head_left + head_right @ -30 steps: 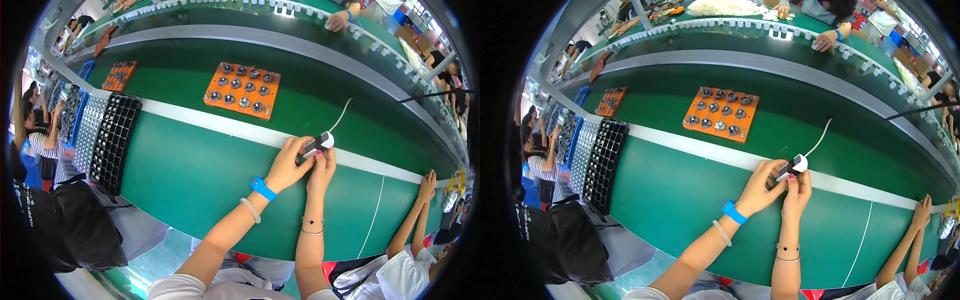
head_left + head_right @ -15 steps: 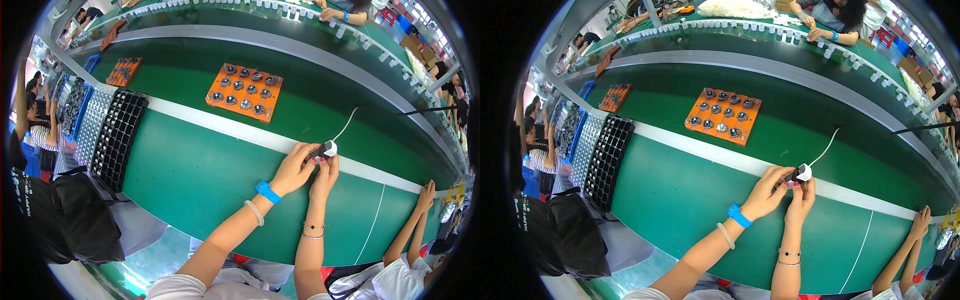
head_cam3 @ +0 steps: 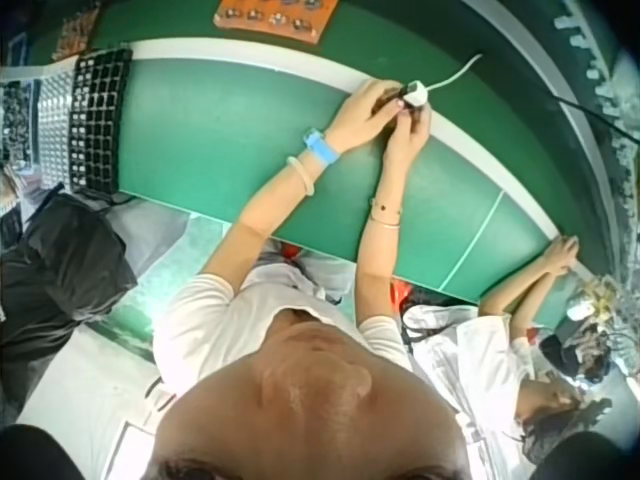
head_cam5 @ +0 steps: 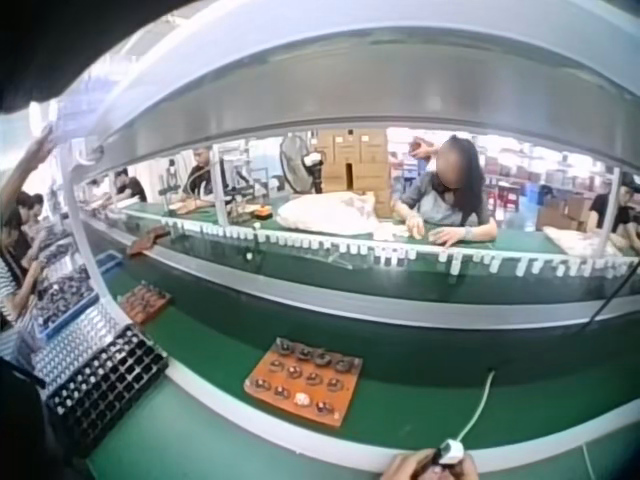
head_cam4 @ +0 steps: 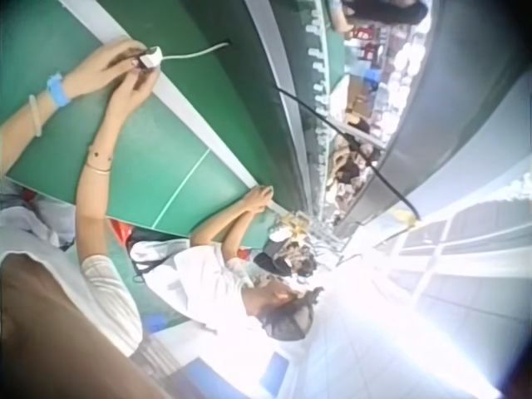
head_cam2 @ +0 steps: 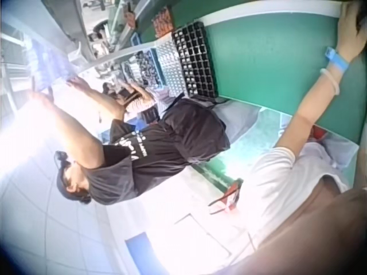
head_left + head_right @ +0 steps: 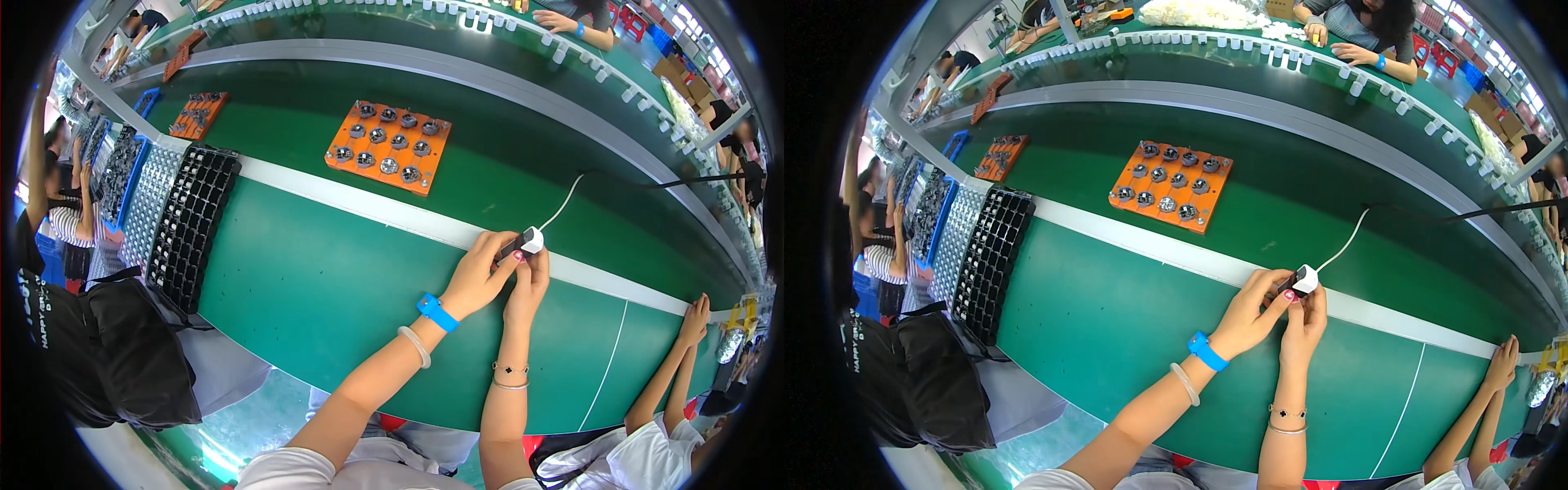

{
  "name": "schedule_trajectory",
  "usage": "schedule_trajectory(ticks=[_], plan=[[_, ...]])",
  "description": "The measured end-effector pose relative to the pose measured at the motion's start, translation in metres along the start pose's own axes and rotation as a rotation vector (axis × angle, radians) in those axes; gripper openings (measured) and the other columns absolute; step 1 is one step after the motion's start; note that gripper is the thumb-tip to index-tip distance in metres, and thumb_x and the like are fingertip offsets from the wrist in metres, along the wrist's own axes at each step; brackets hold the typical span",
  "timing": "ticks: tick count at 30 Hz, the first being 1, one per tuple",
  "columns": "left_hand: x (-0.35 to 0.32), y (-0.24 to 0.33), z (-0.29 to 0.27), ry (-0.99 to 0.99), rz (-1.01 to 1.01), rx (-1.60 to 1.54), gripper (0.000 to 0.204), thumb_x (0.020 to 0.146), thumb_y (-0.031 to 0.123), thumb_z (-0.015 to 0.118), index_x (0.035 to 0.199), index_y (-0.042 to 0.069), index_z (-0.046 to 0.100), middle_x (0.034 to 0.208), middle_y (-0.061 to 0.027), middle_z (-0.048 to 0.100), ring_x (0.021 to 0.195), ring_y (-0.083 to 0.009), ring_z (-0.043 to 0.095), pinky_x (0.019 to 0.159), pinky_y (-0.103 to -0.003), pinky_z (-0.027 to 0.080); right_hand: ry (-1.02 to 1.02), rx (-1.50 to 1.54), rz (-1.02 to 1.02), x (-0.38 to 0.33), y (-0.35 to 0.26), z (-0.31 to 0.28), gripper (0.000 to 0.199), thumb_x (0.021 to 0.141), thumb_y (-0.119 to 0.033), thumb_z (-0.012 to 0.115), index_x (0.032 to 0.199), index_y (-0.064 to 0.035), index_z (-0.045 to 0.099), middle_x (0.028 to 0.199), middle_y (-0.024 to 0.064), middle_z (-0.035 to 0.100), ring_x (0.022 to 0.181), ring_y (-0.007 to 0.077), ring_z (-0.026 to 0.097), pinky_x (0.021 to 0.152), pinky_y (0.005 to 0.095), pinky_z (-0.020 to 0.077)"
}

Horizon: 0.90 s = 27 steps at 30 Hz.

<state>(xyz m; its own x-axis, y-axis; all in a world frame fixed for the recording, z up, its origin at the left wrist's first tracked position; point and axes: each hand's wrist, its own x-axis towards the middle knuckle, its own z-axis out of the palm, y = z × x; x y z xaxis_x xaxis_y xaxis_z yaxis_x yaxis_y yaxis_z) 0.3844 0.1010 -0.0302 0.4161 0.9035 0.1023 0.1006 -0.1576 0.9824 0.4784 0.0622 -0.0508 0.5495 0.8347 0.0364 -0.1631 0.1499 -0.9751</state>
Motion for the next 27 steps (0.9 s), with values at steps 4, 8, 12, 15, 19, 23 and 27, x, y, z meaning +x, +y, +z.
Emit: schedule_trajectory(ticks=[4,8,12,15,19,23,27], plan=[[0.002,0.001,0.004,-0.005,-0.01,0.013,0.033,0.093,0.017,0.053,0.122,0.002,0.05,0.107,-0.0104,0.051,0.089,-0.0184,0.055,0.075,-0.028,0.047,0.015,0.015,0.011,0.003,-0.001,-0.003,0.037,0.087,0.0,0.045,0.123,0.0042,0.049,0.11,0.0093,0.059,0.101,0.0155,0.056,0.091,0.0289,0.0424],[0.003,0.003,0.005,-0.008,-0.023,0.018,0.033,0.093,0.017,0.053,0.123,0.002,0.05,0.107,-0.0104,0.051,0.089,-0.0186,0.055,0.076,-0.028,0.047,0.009,0.014,0.015,0.004,-0.005,-0.004,0.036,0.087,0.002,0.045,0.123,0.004,0.049,0.107,0.0085,0.06,0.099,0.0147,0.057,0.089,0.0284,0.0439],[0.004,0.003,0.007,-0.003,-0.027,0.007,0.033,0.093,0.017,0.053,0.123,0.003,0.05,0.107,-0.0104,0.051,0.089,-0.0186,0.056,0.076,-0.028,0.047,0.011,0.019,0.019,0.006,-0.006,-0.005,0.035,0.087,0.002,0.045,0.122,0.0043,0.049,0.106,0.0087,0.06,0.098,0.0149,0.057,0.088,0.0284,0.0441],[0.005,0.004,0.009,-0.006,-0.037,0.016,0.033,0.093,0.017,0.053,0.123,0.003,0.049,0.107,-0.0104,0.051,0.09,-0.0186,0.056,0.076,-0.028,0.047,0.019,0.006,0.034,0.007,-0.008,-0.007,0.035,0.088,0.002,0.045,0.122,0.0046,0.049,0.106,0.009,0.06,0.098,0.0149,0.058,0.088,0.0281,0.0444],[0.006,0.005,0.012,-0.016,-0.052,0.006,0.034,0.094,0.019,0.053,0.123,0.003,0.049,0.108,-0.0105,0.051,0.091,-0.0188,0.056,0.077,-0.028,0.047,0.029,0.019,0.036,0.008,-0.007,-0.01,0.035,0.088,0.002,0.046,0.123,0.0049,0.048,0.108,0.0091,0.06,0.098,0.015,0.058,0.089,0.0284,0.0444],[0.007,0.005,0.015,-0.019,-0.065,0.005,0.034,0.094,0.019,0.053,0.123,0.003,0.049,0.108,-0.0108,0.051,0.091,-0.0194,0.056,0.077,-0.029,0.047,0.02,0.019,0.044,0.01,-0.007,-0.014,0.036,0.088,0.002,0.046,0.123,0.0049,0.048,0.11,0.0093,0.059,0.099,0.0151,0.057,0.09,0.0288,0.0441],[0.008,0.006,0.017,-0.024,-0.07,0.015,0.034,0.094,0.019,0.053,0.123,0.002,0.049,0.108,-0.011,0.051,0.091,-0.0195,0.056,0.077,-0.029,0.046,0.024,0.013,0.046,0.01,-0.009,-0.015,0.036,0.088,0.002,0.046,0.124,0.0049,0.048,0.11,0.0095,0.059,0.099,0.015,0.057,0.09,0.0286,0.044]])
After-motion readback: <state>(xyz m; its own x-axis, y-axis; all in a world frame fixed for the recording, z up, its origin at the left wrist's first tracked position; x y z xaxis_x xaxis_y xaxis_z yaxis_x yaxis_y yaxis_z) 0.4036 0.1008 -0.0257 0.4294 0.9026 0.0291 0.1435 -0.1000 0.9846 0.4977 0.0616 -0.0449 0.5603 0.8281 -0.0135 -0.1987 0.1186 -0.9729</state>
